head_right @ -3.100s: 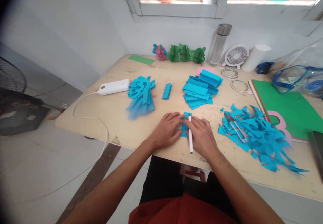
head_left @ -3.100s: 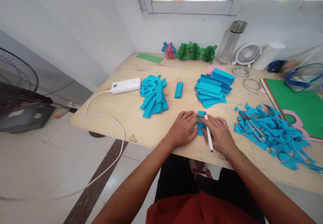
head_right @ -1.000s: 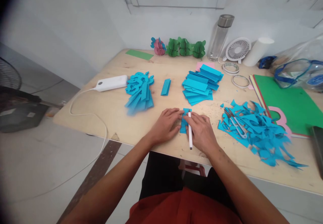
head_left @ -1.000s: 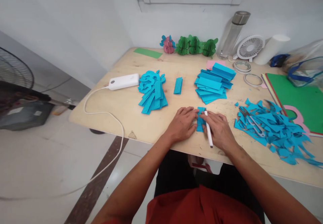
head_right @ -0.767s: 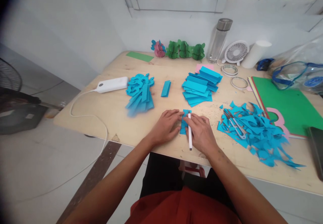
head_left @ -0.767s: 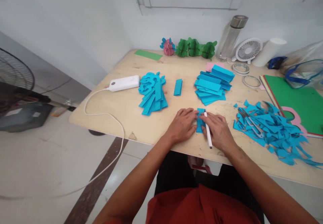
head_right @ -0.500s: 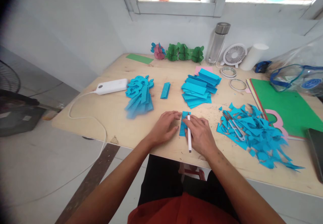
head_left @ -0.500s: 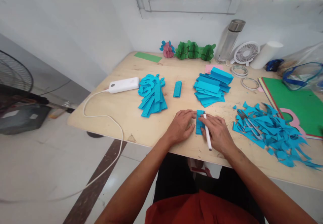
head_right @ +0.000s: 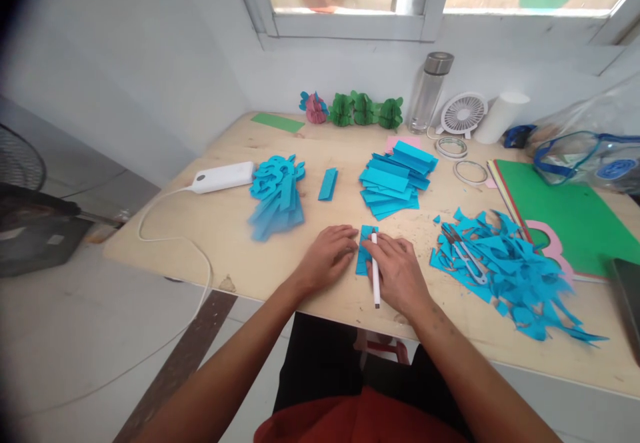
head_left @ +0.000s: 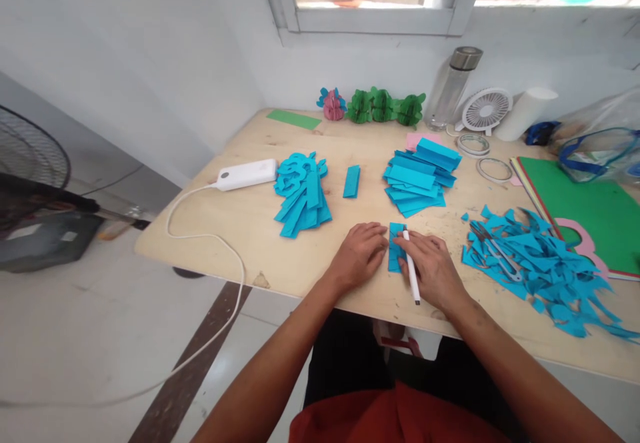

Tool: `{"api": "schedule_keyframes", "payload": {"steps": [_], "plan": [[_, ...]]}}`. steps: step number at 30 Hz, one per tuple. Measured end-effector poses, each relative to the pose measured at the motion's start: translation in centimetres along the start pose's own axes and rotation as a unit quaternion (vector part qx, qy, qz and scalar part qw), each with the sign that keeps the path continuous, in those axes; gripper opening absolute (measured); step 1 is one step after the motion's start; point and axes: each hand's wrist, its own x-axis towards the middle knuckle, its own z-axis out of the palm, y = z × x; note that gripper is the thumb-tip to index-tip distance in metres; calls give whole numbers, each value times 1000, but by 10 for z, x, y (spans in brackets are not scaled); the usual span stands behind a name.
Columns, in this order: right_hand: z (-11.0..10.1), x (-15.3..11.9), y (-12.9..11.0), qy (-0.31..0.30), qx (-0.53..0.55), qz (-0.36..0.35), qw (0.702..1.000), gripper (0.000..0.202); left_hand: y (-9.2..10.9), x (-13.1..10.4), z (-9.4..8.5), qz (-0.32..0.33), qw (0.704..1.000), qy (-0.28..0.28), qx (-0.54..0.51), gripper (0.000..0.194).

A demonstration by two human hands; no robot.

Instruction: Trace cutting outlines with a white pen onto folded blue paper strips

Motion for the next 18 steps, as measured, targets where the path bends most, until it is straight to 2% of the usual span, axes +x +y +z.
{"api": "schedule_keyframes", "payload": {"steps": [7, 18], "plan": [[1, 0, 0, 4, 0, -1, 1000, 43, 3, 0, 0, 8, 999, -9, 43, 18], [0, -1, -1, 10, 3, 1, 1000, 44, 7, -1, -2, -13, 999, -27, 42, 21]]}}
